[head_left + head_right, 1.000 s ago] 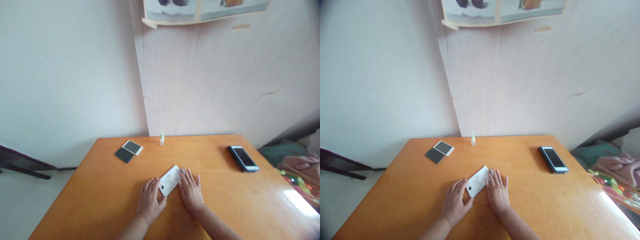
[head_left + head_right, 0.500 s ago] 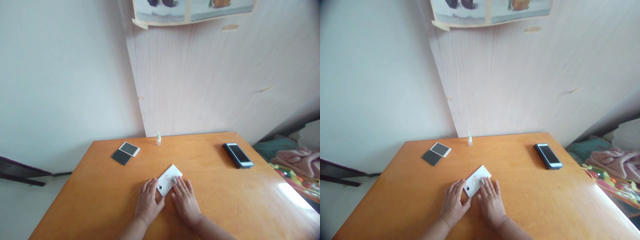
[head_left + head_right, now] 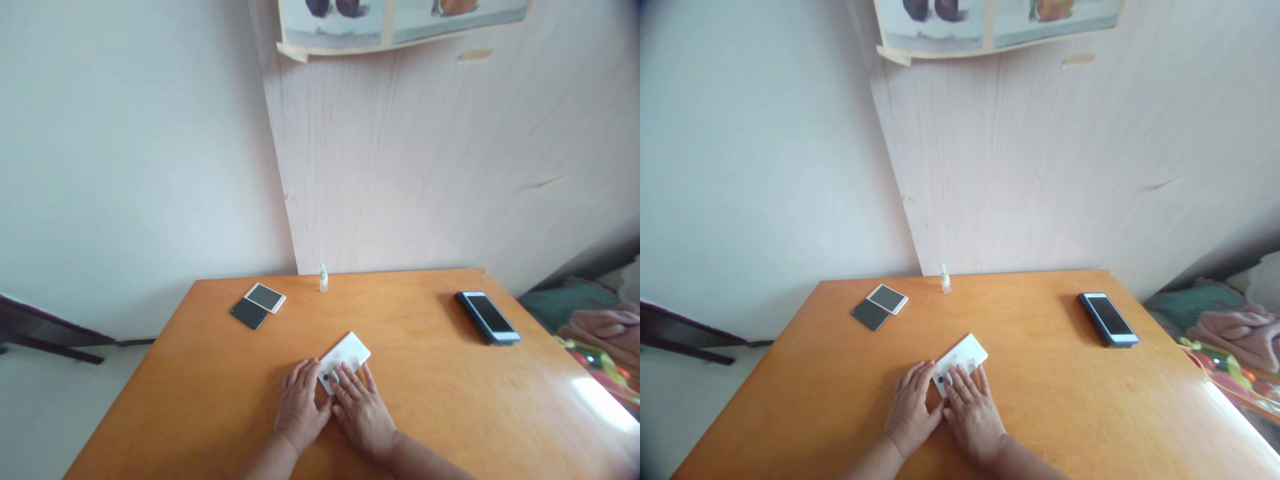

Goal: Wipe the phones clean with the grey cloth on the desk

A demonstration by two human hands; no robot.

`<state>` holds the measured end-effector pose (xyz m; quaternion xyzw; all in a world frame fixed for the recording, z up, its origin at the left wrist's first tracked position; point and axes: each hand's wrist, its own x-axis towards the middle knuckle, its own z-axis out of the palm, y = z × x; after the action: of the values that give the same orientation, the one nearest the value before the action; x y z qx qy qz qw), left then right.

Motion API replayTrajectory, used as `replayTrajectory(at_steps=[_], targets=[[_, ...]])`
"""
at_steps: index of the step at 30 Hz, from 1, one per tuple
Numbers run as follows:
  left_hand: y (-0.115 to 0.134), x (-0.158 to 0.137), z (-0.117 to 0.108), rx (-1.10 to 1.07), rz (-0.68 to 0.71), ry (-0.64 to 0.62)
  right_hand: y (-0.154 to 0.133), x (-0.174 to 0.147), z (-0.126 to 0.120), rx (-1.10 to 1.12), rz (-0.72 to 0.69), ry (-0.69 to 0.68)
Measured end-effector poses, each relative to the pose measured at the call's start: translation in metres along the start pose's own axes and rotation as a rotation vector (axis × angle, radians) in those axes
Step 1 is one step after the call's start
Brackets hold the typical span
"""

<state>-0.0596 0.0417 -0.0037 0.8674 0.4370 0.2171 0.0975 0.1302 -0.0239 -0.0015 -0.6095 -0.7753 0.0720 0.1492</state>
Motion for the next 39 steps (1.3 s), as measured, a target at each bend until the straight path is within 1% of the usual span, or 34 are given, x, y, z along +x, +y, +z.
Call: replayTrajectory(at_steps=[1,5,8,11,13,16,18,19,20,23,24,25,26,28,29,30,31,32,36,37,39], targets=[[0.000,0.000,0.000,-0.003,-0.001,-0.003,0.001,-0.001,-0.001,0.003,0.006,-0.005],[0.002,0.001,-0.001,-0.013,-0.002,-0.006,0.019,0.007,-0.012,0.011,0.179,0.006],[0.003,0.002,-0.002,-0.015,-0.009,-0.006,0.030,0.014,-0.017,0.028,0.211,0.015],[0.003,0.002,-0.002,-0.017,-0.009,-0.012,0.026,0.014,-0.015,0.007,0.236,0.033],[0.002,0.002,-0.002,-0.016,-0.008,-0.016,0.016,0.010,-0.010,-0.011,0.214,0.029],[0.002,0.001,-0.002,-0.020,-0.015,-0.027,0.002,0.006,-0.003,-0.002,0.068,0.006],[0.002,0.001,-0.003,-0.019,-0.023,-0.023,0.003,0.008,-0.002,0.005,-0.010,-0.011],[0.002,0.001,-0.003,-0.017,-0.025,-0.016,0.008,0.011,-0.003,-0.004,0.004,-0.012],[0.003,0.001,-0.003,-0.013,-0.025,-0.005,0.014,0.016,-0.005,-0.021,0.056,-0.006],[0.003,0.002,-0.002,-0.007,-0.013,0.021,0.029,0.030,-0.010,-0.088,0.316,0.034],[0.003,0.002,-0.002,-0.006,-0.011,0.025,0.030,0.032,-0.011,-0.095,0.348,0.040],[0.003,0.002,-0.002,-0.004,-0.012,0.026,0.027,0.033,-0.010,-0.088,0.320,0.038],[0.003,0.001,-0.001,-0.004,-0.015,0.024,0.022,0.032,-0.008,-0.070,0.240,0.027],[0.002,0.001,-0.001,-0.003,-0.020,0.012,0.010,0.028,-0.003,-0.021,0.026,0.004],[0.002,0.001,-0.001,-0.002,-0.021,0.005,0.005,0.027,-0.001,-0.001,-0.058,-0.004],[0.002,0.001,-0.001,0.000,-0.020,0.002,0.003,0.027,0.001,0.011,-0.095,-0.004],[0.002,0.001,-0.001,0.004,-0.020,0.002,0.004,0.030,0.001,0.013,-0.083,0.002],[0.002,0.001,-0.001,0.010,-0.018,0.005,0.008,0.034,0.000,0.008,-0.033,0.014],[0.003,0.003,-0.004,0.036,0.007,0.016,0.040,0.053,-0.007,-0.058,0.286,0.071],[0.003,0.003,-0.005,0.041,0.016,0.016,0.048,0.052,-0.008,-0.071,0.332,0.081],[0.003,0.004,-0.006,0.050,0.029,0.011,0.058,0.042,-0.007,-0.084,0.360,0.100]])
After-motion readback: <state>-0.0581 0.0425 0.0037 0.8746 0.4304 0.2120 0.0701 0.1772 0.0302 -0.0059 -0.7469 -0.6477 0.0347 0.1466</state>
